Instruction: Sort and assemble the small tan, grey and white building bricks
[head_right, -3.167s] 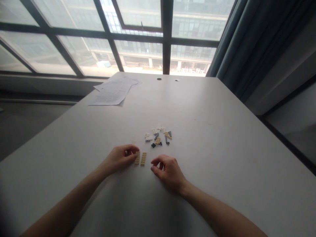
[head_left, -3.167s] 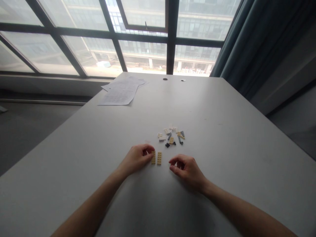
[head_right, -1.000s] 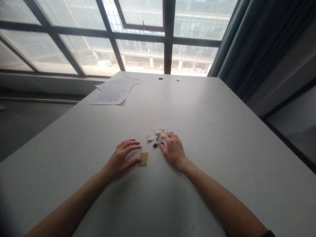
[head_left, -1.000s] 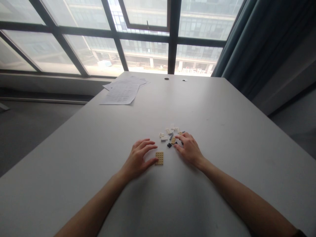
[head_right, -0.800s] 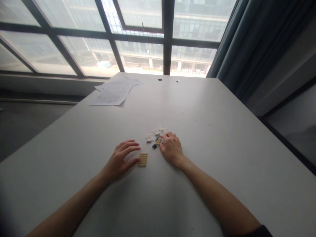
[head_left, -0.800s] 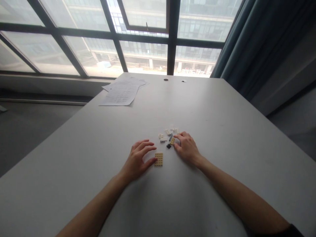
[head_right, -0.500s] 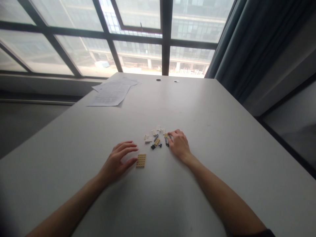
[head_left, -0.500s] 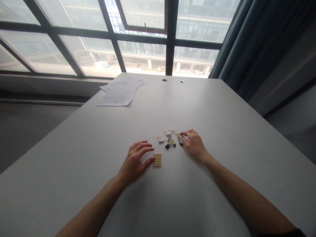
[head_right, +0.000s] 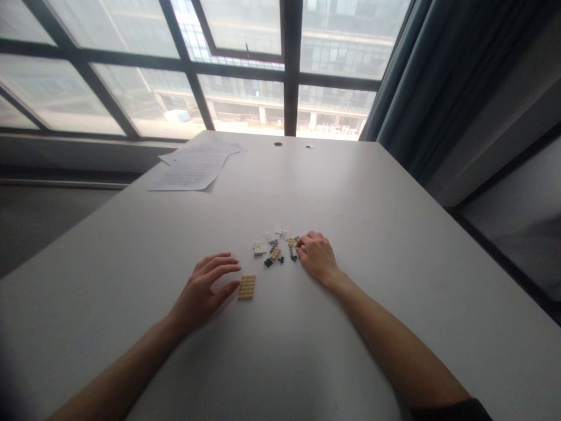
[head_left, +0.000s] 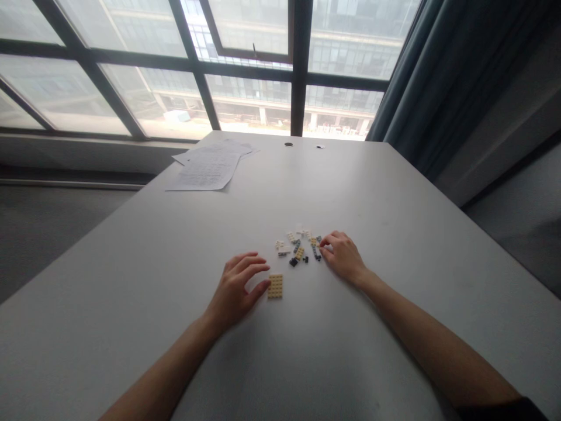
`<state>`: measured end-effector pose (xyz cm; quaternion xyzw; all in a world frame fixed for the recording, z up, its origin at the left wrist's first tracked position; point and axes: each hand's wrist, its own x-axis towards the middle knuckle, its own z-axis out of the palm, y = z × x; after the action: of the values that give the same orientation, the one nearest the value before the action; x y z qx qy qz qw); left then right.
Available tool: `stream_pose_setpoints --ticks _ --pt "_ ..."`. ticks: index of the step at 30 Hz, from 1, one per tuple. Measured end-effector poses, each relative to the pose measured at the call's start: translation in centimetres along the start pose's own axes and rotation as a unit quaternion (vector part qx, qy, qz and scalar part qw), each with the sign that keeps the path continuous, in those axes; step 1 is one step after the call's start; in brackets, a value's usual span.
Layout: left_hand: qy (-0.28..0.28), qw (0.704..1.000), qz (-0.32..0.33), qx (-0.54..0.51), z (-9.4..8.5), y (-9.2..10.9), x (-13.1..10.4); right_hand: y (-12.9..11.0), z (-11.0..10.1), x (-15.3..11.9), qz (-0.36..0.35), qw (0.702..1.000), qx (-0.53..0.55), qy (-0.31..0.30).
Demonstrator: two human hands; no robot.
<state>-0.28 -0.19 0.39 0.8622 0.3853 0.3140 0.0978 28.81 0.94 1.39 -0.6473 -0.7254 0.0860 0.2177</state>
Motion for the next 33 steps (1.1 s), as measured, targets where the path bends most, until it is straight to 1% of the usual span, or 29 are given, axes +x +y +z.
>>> stream_pose_setpoints --ticks 7,12,15,22,27,30,33 --pt "0.015 1.000 0.015 -0.002 0.1 0.1 0.1 -0.1 -0.1 0.5 0.012 1.000 -0.005 -0.008" --pt "0.017 1.000 0.015 -0.007 0.2 0.0 0.0 -0.1 -0.1 0.7 0.021 1.000 0.002 -0.021" --pt "0.020 1.000 0.012 -0.010 0.1 0.0 0.0 -0.1 0.0 1.0 0.023 1.000 0.004 -0.018" --pt "0.018 1.000 0.015 -0.004 0.1 0.0 0.1 -0.1 1.0 1.9 0.002 1.000 -0.011 -0.020" --pt "0.018 1.000 0.016 0.002 0.2 0.0 0.0 -0.4 1.2 1.6 -0.009 1.000 -0.016 -0.010" --pt "0.030 0.999 0.023 0.009 0.2 -0.1 0.1 -0.5 0.9 1.0 -0.007 0.999 0.027 0.020" --pt "0.056 0.997 0.044 0.016 0.1 0.3 0.2 -1.0 0.1 -0.3 -0.002 0.989 0.143 0.029"
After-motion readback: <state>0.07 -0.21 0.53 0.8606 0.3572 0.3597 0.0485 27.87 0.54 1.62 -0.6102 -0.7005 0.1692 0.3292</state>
